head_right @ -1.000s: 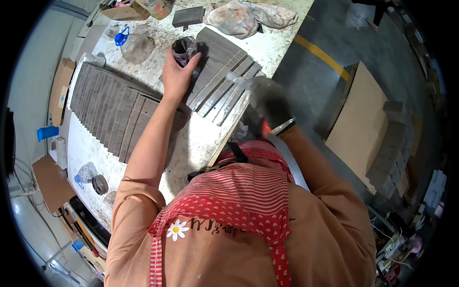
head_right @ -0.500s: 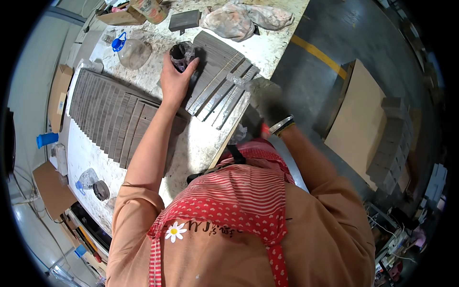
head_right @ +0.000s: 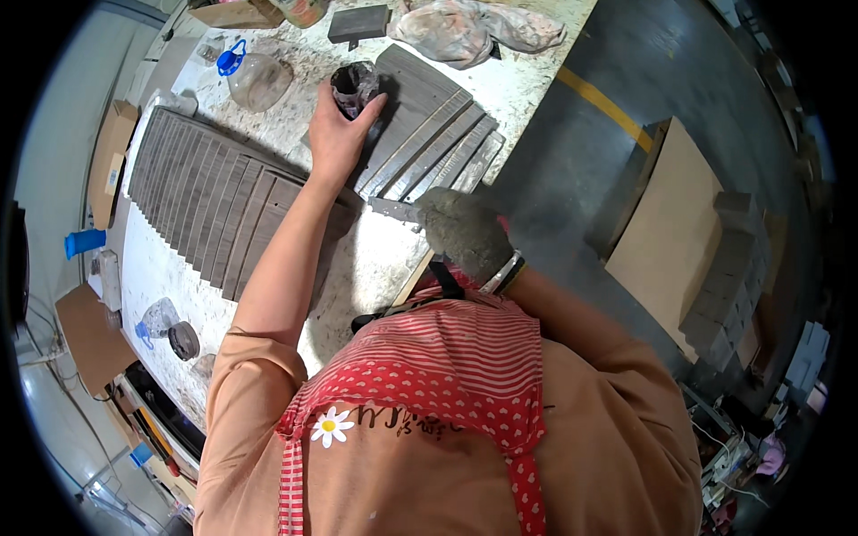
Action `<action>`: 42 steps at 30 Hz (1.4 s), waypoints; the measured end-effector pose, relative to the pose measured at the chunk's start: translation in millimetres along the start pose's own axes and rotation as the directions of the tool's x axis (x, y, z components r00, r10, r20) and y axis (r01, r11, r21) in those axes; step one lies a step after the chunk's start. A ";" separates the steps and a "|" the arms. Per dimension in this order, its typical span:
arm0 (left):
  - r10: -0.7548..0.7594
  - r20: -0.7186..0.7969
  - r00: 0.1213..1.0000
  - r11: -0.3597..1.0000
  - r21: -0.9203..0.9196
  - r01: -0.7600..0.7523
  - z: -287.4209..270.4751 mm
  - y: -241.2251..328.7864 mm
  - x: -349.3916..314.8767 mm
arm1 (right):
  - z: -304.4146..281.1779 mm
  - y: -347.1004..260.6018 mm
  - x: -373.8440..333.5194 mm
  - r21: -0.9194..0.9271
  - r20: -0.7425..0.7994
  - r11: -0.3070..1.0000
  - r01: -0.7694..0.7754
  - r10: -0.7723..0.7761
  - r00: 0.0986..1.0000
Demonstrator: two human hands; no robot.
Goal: The person picks up wooden slats from a table, wipes them with a cloth, and places them in a stack.
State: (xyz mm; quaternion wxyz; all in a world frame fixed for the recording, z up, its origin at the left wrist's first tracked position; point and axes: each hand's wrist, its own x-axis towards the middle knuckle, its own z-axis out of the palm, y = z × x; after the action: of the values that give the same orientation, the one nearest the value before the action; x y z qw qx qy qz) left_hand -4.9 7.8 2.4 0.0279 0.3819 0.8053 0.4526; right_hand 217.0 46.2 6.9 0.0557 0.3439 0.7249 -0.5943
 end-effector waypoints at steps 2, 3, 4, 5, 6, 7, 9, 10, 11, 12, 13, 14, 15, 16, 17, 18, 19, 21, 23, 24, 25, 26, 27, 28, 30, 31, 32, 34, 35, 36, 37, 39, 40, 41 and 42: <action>-0.010 0.014 1.000 1.000 -0.027 0.011 -0.2 0.8 0.3 | 5.1 8.6 3.1 -0.487 -0.048 0.616 0.619 -0.727 0.686; -0.012 0.012 1.000 1.000 -0.024 0.012 -0.4 0.8 0.1 | 5.5 5.5 1.0 -0.485 -0.046 0.615 0.621 -0.727 0.685; -0.012 0.010 1.000 1.000 -0.021 0.012 -0.7 0.7 0.0 | 5.3 0.6 -3.0 -0.326 -0.066 0.799 0.505 -0.552 0.831; -0.010 0.012 1.000 1.000 -0.022 0.011 -0.6 2.2 0.0 | 4.7 -4.3 -6.1 -0.160 -0.050 0.929 0.335 -0.346 0.937; -0.010 0.013 1.000 1.000 -0.022 0.010 -1.2 3.3 0.0 | 6.1 -1.5 -5.3 -0.159 -0.051 0.929 0.334 -0.345 0.937; -0.044 0.045 0.998 0.998 -0.042 0.046 -2.1 4.3 0.2 | 8.4 3.2 -3.5 -0.297 -0.082 0.846 0.442 -0.484 0.871; -0.078 0.079 0.994 0.995 -0.059 0.083 -3.9 6.9 -0.2 | 8.1 2.5 -3.1 -0.431 -0.090 0.734 0.524 -0.613 0.785; -0.073 0.075 0.994 0.995 -0.060 0.078 -4.3 8.0 -0.5 | 5.3 -0.6 -3.7 -0.349 -0.108 0.806 0.477 -0.541 0.834; -0.068 0.070 0.995 0.996 -0.059 0.072 -5.0 8.3 -0.8 | 3.8 -3.4 -3.1 -0.263 -0.119 0.866 0.424 -0.465 0.877; -0.069 0.070 0.995 0.996 -0.058 0.073 -4.7 8.0 -1.1 | 1.3 -2.6 -0.4 -0.262 -0.118 0.867 0.425 -0.466 0.877; -0.062 0.061 0.996 0.996 -0.053 0.065 -4.0 7.6 -1.2 | -3.6 -0.5 2.7 -0.464 -0.096 0.773 0.433 -0.530 0.843; -0.056 0.052 0.997 0.997 -0.049 0.058 -3.4 7.1 -1.0 | -8.2 1.6 4.5 -0.644 -0.057 0.640 0.419 -0.586 0.808; -0.057 0.051 0.997 0.997 -0.049 0.059 -3.4 6.3 -0.4 | -12.4 2.9 4.4 -0.643 -0.056 0.640 0.420 -0.587 0.808; -0.050 0.053 0.997 0.998 -0.037 0.052 -3.4 5.4 0.2 | -16.9 3.1 3.5 -0.673 -0.047 0.554 0.489 -0.693 0.719; -0.042 0.057 0.997 0.999 -0.026 0.044 -3.3 5.8 0.6 | -19.7 2.3 2.4 -0.702 -0.034 0.459 0.544 -0.785 0.618; -0.043 0.057 0.997 0.999 -0.027 0.045 -3.6 6.1 0.6 | -19.1 0.6 1.6 -0.702 -0.034 0.460 0.544 -0.784 0.619; -0.044 0.062 0.997 0.998 -0.040 0.047 -3.9 6.5 0.7 | -16.6 -1.8 0.4 -0.661 0.019 0.498 0.561 -0.736 0.676; -0.048 0.066 0.997 0.997 -0.049 0.051 -4.6 5.2 0.2 | -11.2 -12.0 -2.8 -0.616 0.079 0.537 0.576 -0.686 0.724; -0.034 0.039 0.999 0.999 -0.008 0.034 -3.5 5.6 0.5 | -8.7 -24.8 -7.3 -0.492 0.051 0.679 0.544 -0.602 0.797; -0.033 0.042 0.999 0.999 -0.007 0.034 -3.5 6.6 0.3 | -7.7 -22.3 -5.1 -0.491 0.049 0.681 0.544 -0.602 0.797; -0.040 0.053 0.998 0.999 -0.023 0.041 -3.6 7.6 0.2 | -6.4 -17.9 -1.1 -0.552 0.080 0.616 0.562 -0.632 0.771; -0.048 0.061 0.997 0.998 -0.038 0.051 -4.2 8.2 0.0 | -6.0 -16.0 1.5 -0.607 0.116 0.545 0.579 -0.659 0.743; -0.048 0.062 0.997 0.998 -0.037 0.051 -4.2 7.4 -0.2 | -7.4 -16.2 1.7 -0.606 0.116 0.545 0.579 -0.660 0.742; -0.048 0.062 0.997 0.998 -0.040 0.051 -4.3 6.6 -0.3 | -9.7 -18.1 0.9 -0.628 0.122 0.529 0.571 -0.658 0.743; -0.047 0.063 0.997 0.998 -0.048 0.050 -4.0 7.8 -0.2 | -13.9 -17.3 -1.2 -0.652 0.127 0.512 0.559 -0.654 0.746; -0.044 0.065 0.997 0.998 -0.043 0.047 -3.9 8.5 -0.5 | -16.0 -15.5 -2.2 -0.643 0.097 0.526 0.557 -0.665 0.740; -0.042 0.063 0.997 0.998 -0.036 0.045 -5.1 8.6 -0.5 | -16.7 -16.6 -2.3 -0.631 0.071 0.538 0.560 -0.678 0.731; -0.044 0.058 0.997 0.998 -0.032 0.045 -6.0 7.0 -0.9 | -22.3 -25.9 -4.5 -0.659 0.092 0.535 0.529 -0.640 0.763; -0.042 0.059 0.997 0.998 -0.033 0.044 -5.0 7.0 -0.6 | -25.1 -29.4 -5.5 -0.690 0.106 0.532 0.490 -0.596 0.796; -0.039 0.061 0.997 0.999 -0.035 0.041 -4.2 6.9 0.1 | -27.7 -27.3 -2.9 -0.692 0.103 0.532 0.487 -0.596 0.797; -0.049 0.074 0.996 0.998 -0.036 0.052 -3.5 6.9 0.8 | -32.2 -22.0 2.1 -0.702 0.113 0.485 0.521 -0.647 0.754; -0.052 0.092 0.994 0.998 -0.041 0.056 -1.6 6.8 1.8 | -40.1 -2.3 13.5 -0.715 0.118 0.437 0.545 -0.694 0.711; -0.064 0.082 0.995 0.997 -0.028 0.067 -1.2 6.6 1.7 | -42.5 14.3 20.9 -0.714 0.088 0.406 0.570 -0.756 0.649; -0.078 0.071 0.994 0.997 -0.015 0.079 -0.3 6.3 1.8 | -44.7 14.3 21.9 -0.715 0.059 0.373 0.592 -0.811 0.582; -0.083 0.083 0.993 0.996 -0.029 0.086 -1.2 5.4 1.7 | -47.5 13.6 20.6 -0.720 0.055 0.373 0.585 -0.810 0.584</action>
State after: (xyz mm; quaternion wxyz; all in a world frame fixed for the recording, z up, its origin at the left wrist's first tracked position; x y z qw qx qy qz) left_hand -3.5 9.6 7.7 0.0862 0.3654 0.8113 0.4481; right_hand 224.7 98.6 -0.8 -0.1984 0.0417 0.9600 -0.1929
